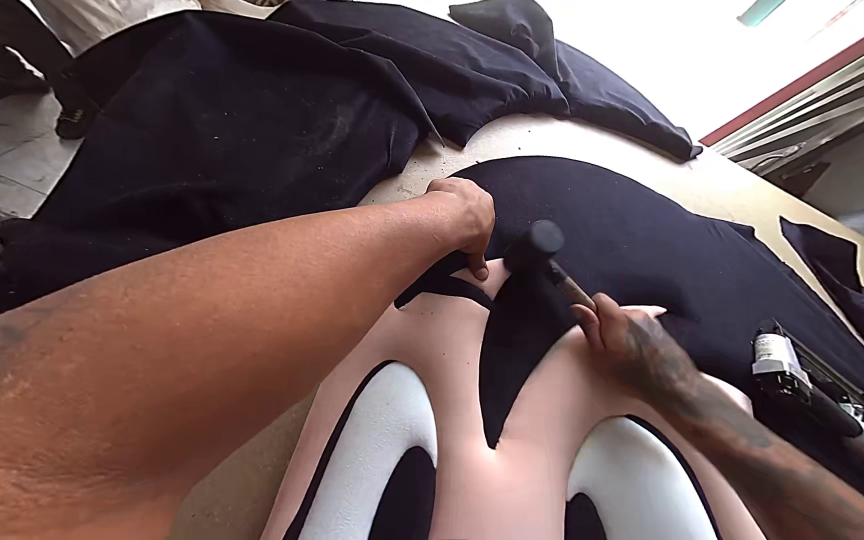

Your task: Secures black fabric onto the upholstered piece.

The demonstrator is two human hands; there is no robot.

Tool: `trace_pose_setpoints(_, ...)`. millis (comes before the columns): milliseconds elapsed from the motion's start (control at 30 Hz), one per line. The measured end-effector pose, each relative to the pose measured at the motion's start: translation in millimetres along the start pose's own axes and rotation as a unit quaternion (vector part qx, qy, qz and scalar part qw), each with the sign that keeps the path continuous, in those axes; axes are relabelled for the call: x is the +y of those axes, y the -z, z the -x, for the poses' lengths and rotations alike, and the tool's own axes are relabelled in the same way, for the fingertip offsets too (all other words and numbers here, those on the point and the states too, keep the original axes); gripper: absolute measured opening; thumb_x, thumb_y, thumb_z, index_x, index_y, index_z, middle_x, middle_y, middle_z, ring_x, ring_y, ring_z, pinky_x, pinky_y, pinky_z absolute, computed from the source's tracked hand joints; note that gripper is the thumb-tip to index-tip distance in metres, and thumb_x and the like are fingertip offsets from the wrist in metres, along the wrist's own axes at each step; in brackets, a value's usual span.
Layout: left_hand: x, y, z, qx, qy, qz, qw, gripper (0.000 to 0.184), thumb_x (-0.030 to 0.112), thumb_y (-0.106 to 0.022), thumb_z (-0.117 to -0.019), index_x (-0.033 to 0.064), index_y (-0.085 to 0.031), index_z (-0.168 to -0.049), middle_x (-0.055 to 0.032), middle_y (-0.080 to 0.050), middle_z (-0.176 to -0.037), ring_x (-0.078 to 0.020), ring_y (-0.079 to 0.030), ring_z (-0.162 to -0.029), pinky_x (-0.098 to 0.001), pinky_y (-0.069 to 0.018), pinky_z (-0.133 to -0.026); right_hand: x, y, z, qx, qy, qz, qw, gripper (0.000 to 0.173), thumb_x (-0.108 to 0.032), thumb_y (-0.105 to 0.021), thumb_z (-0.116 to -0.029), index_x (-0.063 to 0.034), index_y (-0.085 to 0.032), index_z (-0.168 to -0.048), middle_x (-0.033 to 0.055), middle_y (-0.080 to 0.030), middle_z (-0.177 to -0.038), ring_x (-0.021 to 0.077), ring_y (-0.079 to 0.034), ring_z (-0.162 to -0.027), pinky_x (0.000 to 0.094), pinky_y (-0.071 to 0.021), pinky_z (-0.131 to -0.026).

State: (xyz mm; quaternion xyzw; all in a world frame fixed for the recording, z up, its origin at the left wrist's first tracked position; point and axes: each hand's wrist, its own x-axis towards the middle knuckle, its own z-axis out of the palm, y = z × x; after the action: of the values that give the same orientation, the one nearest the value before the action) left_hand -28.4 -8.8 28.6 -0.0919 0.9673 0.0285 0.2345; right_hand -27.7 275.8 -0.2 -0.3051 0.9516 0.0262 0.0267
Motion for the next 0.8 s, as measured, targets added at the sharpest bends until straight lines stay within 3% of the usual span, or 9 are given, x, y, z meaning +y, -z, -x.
trace_pose_setpoints(100, 1.4, 2.2, -2.7, -0.005, 0.001, -0.013, 1.0, 0.07, 0.068, -0.088, -0.0609, 0.0067, -0.074, -0.091, -0.0166, -0.07, -0.099, -0.0343, -0.068, -0.097, -0.058, -0.053, -0.079, 1.4, 18.4, -6.4, 0.047, 0.055, -0.005, 0.997, 0.06, -0.065, -0.023, -0.1042, -0.0184, -0.053, -0.082, -0.0024, -0.045, -0.054, 0.0191, -0.053, -0.048, 0.0401, -0.0426, -0.042)
trace_pose_setpoints(200, 2.7, 3.3, -6.5, -0.005, -0.002, -0.019, 1.0, 0.069, 0.069, -0.088, -0.0589, 0.0078, -0.075, -0.088, -0.0154, -0.07, -0.096, -0.0333, -0.068, -0.095, -0.0575, -0.0525, -0.078, -7.0, 42.0, 3.7, 0.147, 0.041, -0.088, 0.984, 0.057, -0.064, -0.025, -0.1045, -0.0192, -0.052, -0.083, -0.0051, -0.04, -0.051, 0.014, -0.044, -0.041, 0.0363, -0.034, -0.036)
trace_pose_setpoints(267, 2.1, 2.5, -7.1, -0.004, 0.002, -0.015, 1.0, 0.07, 0.069, -0.089, -0.058, 0.0074, -0.075, -0.088, -0.0151, -0.07, -0.095, -0.0332, -0.067, -0.094, -0.057, -0.0521, -0.077, -13.7, 27.9, 10.6, 0.138, 0.006, -0.089, 0.986, 0.055, -0.059, -0.028, -0.1064, -0.0151, -0.055, -0.088, -0.0001, -0.046, -0.054, 0.0197, -0.051, -0.044, 0.0412, -0.0402, -0.038)
trace_pose_setpoints(300, 2.0, 2.1, -6.4, -0.004, 0.001, -0.015, 1.0, 0.071, 0.069, -0.089, -0.0585, 0.0068, -0.075, -0.09, -0.0159, -0.07, -0.097, -0.0337, -0.068, -0.095, -0.0574, -0.0524, -0.078, -15.1, 14.4, 11.8, 0.084, -0.019, -0.06, 0.994, 0.054, -0.055, -0.029, -0.1072, -0.0122, -0.058, -0.092, 0.0046, -0.053, -0.059, 0.0263, -0.059, -0.052, 0.0474, -0.0474, -0.045)
trace_pose_setpoints(367, 4.1, 4.8, -2.9, -0.002, -0.001, -0.01, 1.0, 0.072, 0.067, -0.089, -0.0607, 0.0047, -0.074, -0.094, -0.0187, -0.07, -0.102, -0.036, -0.067, -0.1, -0.0596, -0.0522, -0.081, -8.4, 6.4, 4.0, 0.016, -0.02, 0.023, 0.999, 0.057, -0.059, -0.026, -0.1066, -0.0135, -0.056, -0.09, 0.0049, -0.055, -0.062, 0.0277, -0.064, -0.059, 0.0475, -0.0519, -0.051)
trace_pose_setpoints(533, 1.5, 5.3, -4.4, 0.0, 0.007, -0.005, 1.0, 0.069, 0.067, -0.089, -0.0598, 0.0066, -0.075, -0.09, -0.0162, -0.071, -0.098, -0.034, -0.068, -0.096, -0.0585, -0.0526, -0.08, -15.7, 40.2, 4.6, 0.132, -0.001, -0.068, 0.989, 0.057, -0.063, -0.027, -0.1051, -0.0163, -0.053, -0.084, -0.0014, -0.043, -0.053, 0.0191, -0.048, -0.044, 0.0402, -0.0377, -0.038)
trace_pose_setpoints(633, -0.3, 1.2, -2.4, 0.001, 0.003, 0.005, 1.0, 0.071, 0.065, -0.09, -0.0599, 0.0048, -0.074, -0.094, -0.0185, -0.07, -0.102, -0.0364, -0.067, -0.101, -0.06, -0.0529, -0.081, -29.3, 10.2, 10.5, -0.009, -0.056, -0.023, 0.998, 0.053, -0.055, -0.031, -0.1074, -0.0118, -0.059, -0.096, 0.0075, -0.059, -0.067, 0.0289, -0.066, -0.064, 0.0501, -0.0539, -0.056)
trace_pose_setpoints(700, -0.5, 5.2, -0.4, 0.005, 0.008, 0.009, 1.0, 0.073, 0.066, -0.09, -0.06, 0.0042, -0.074, -0.095, -0.0189, -0.07, -0.104, -0.0365, -0.067, -0.102, -0.0603, -0.0535, -0.081, -26.4, 23.8, 0.6, -0.063, -0.033, 0.014, 0.997, 0.056, -0.059, -0.029, -0.1064, -0.0142, -0.058, -0.091, 0.0054, -0.059, -0.067, 0.0268, -0.066, -0.066, 0.0477, -0.0534, -0.057)
trace_pose_setpoints(800, -0.1, 5.0, 1.7, 0.004, 0.014, 0.02, 1.0, 0.076, 0.066, -0.09, -0.0587, 0.0029, -0.074, -0.098, -0.0198, -0.07, -0.107, -0.0368, -0.067, -0.103, -0.0607, -0.054, -0.082, -15.2, 53.7, 27.0, 0.039, 0.003, -0.078, 0.996, 0.061, -0.065, -0.022, -0.1041, -0.0192, -0.057, -0.085, -0.0027, -0.049, -0.057, 0.0177, -0.054, -0.05, 0.041, -0.0448, -0.044)
